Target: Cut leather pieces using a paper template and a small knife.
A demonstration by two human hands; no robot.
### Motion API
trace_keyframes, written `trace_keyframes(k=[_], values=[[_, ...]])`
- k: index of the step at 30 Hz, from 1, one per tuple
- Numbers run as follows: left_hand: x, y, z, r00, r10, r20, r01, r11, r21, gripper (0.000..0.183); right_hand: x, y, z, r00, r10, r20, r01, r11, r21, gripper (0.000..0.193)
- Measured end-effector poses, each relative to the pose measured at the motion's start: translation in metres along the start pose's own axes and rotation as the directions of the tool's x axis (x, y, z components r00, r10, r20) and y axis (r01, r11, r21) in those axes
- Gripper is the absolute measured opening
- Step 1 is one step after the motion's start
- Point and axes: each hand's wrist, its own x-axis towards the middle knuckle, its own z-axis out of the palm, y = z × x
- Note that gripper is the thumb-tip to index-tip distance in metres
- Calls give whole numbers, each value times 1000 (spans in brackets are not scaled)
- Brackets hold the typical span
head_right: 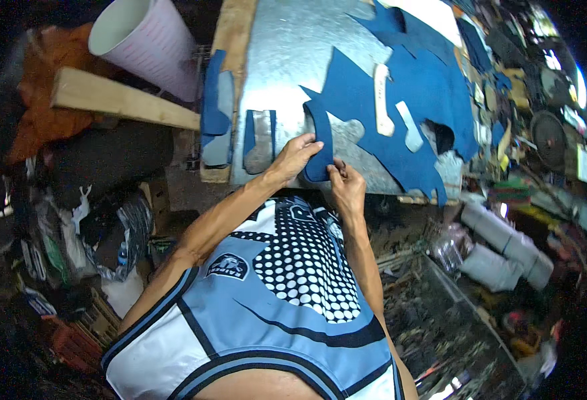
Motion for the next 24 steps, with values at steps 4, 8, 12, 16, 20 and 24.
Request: trace_keyframes(k=[4, 8, 12, 16, 20, 24], values=[[18, 62, -49, 983, 173, -53, -157, 961, 226, 39, 18, -70, 23, 971, -78, 227, 108, 986, -125, 31], [38, 153, -89, 852, 494, -175, -303, 738, 603, 48, 52, -115, 85, 927, -31, 374, 29, 1000, 13, 33], [52, 197, -134, 690, 700, -184, -34, 286, 958, 45, 79, -130, 158, 882, -14, 470, -140, 946, 291, 20], [11, 196, -124, 548, 791, -274, -327, 504, 799, 57, 93, -110, 183, 838, 117, 533, -223, 965, 139, 22], [-22, 180, -110, 618, 751, -230, -343, 522, 781, 53, 82, -105, 151, 839, -118, 531, 58, 990, 128, 30], [-40, 149, -69, 653, 703, -281, -359, 615, 702, 40, 79, -94, 80, 928, -267, 260, 331, 911, -245, 36]])
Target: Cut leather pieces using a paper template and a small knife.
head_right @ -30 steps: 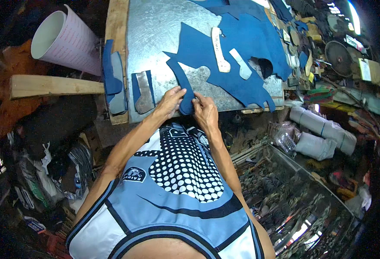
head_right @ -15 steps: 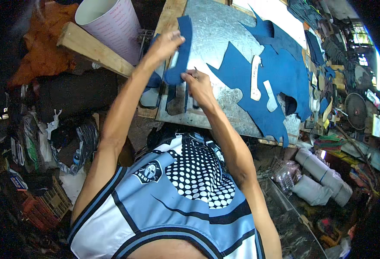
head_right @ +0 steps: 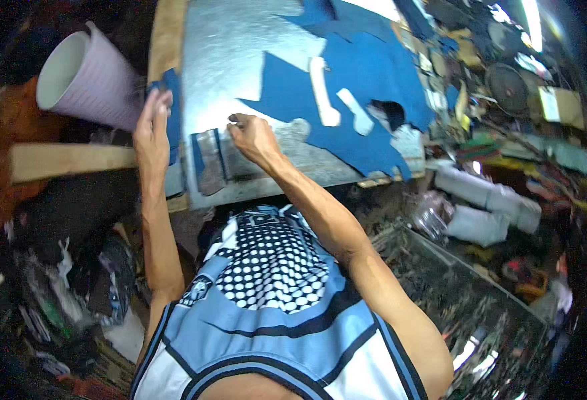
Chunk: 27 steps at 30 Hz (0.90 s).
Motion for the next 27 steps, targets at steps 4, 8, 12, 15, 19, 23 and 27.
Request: trace_keyframes(k=[4, 8, 12, 15, 19, 23, 27], values=[[-45, -27, 60, 953, 86, 289, -149, 968, 202, 31, -3, 89, -82, 958, -45, -284, -122, 830, -544, 34], [-58, -51, 129, 858, 203, 472, -394, 850, 351, 33, -10, 126, -135, 971, 2, -241, -159, 756, -635, 45], [-55, -64, 174, 858, 157, 489, -460, 659, 595, 43, -5, 138, -147, 991, 48, -123, -111, 806, -581, 51], [-53, -69, 193, 900, 85, 427, -383, 621, 684, 51, 0, 148, -157, 988, 73, -133, -131, 857, -499, 53], [-44, -75, 204, 956, 25, 291, -257, 543, 800, 59, 10, 171, -180, 974, 226, -13, -224, 955, -193, 39], [-41, -84, 210, 987, -27, 157, -125, 477, 870, 67, 7, 175, -218, 949, 292, 117, -314, 911, 269, 22], [-46, -66, 220, 992, -64, 113, -68, 486, 871, 82, 16, 209, -249, 960, 278, -13, -249, 880, 405, 16]])
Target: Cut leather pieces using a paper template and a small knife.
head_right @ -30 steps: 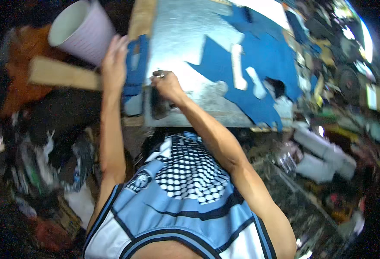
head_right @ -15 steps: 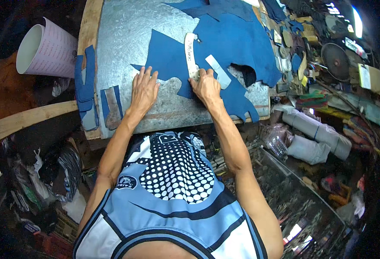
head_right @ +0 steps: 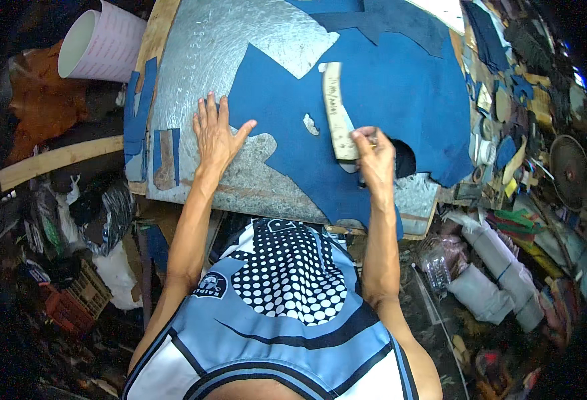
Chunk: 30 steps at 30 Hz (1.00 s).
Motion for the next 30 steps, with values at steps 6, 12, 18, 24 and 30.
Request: trace_keyframes(k=[6, 12, 18, 24, 30], values=[[-29, 29, 15, 998, 67, 10, -68, 996, 52, 87, 40, -11, -25, 997, -73, -6, 73, 996, 54, 16], [-20, 38, 13, 982, 125, 145, -130, 991, 24, 70, 36, -15, -11, 999, -36, -35, 41, 984, 175, 17], [33, 6, -9, 992, 113, -48, -105, 986, 132, 61, 9, -14, -26, 992, 57, 108, -101, 885, 454, 18], [73, 12, -21, 997, -51, -52, 38, 974, -222, 57, -26, 20, -58, 996, 94, 3, -89, 932, 352, 15], [115, -26, -16, 989, -125, 78, 143, 942, -302, 39, -48, 59, -57, 990, 115, -81, -77, 924, 374, 15]])
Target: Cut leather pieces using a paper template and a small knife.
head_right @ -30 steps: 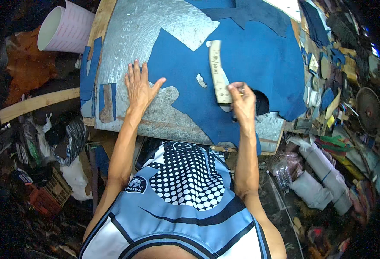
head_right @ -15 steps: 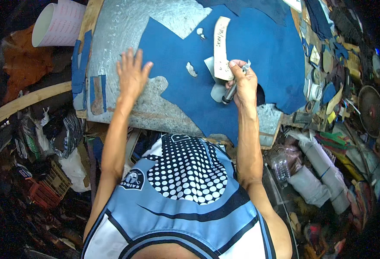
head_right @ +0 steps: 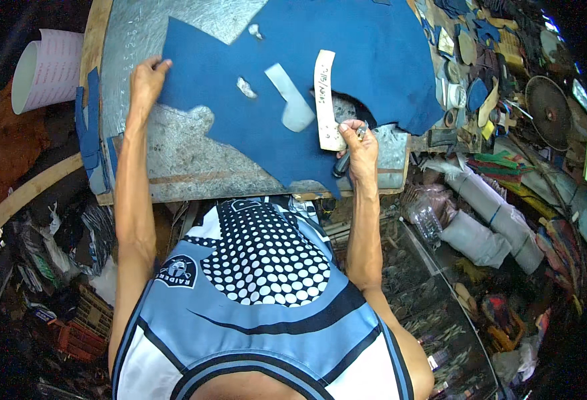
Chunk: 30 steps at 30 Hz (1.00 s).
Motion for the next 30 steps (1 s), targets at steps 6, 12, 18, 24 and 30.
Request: trace_keyframes(k=[6, 12, 18, 24, 30], values=[[114, -19, -30, 986, 169, -1, -160, 936, 312, 49, -14, -5, 26, 998, -59, 3, 59, 994, -94, 17], [166, -35, -14, 992, 89, -92, -41, 900, 434, 42, -26, -15, 39, 997, -67, 35, 73, 979, -191, 12], [64, -2, 18, 888, 408, -214, -319, 880, 353, 72, -35, -9, 32, 997, -72, 27, 75, 983, -166, 14], [-59, 56, 73, 869, 491, -55, -469, 855, 221, 86, -34, -12, 38, 1000, -26, 15, 27, 999, -36, 13], [-51, 48, 66, 875, 480, -69, -449, 855, 258, 55, -33, -1, 30, 999, -44, 6, 44, 996, -74, 15]])
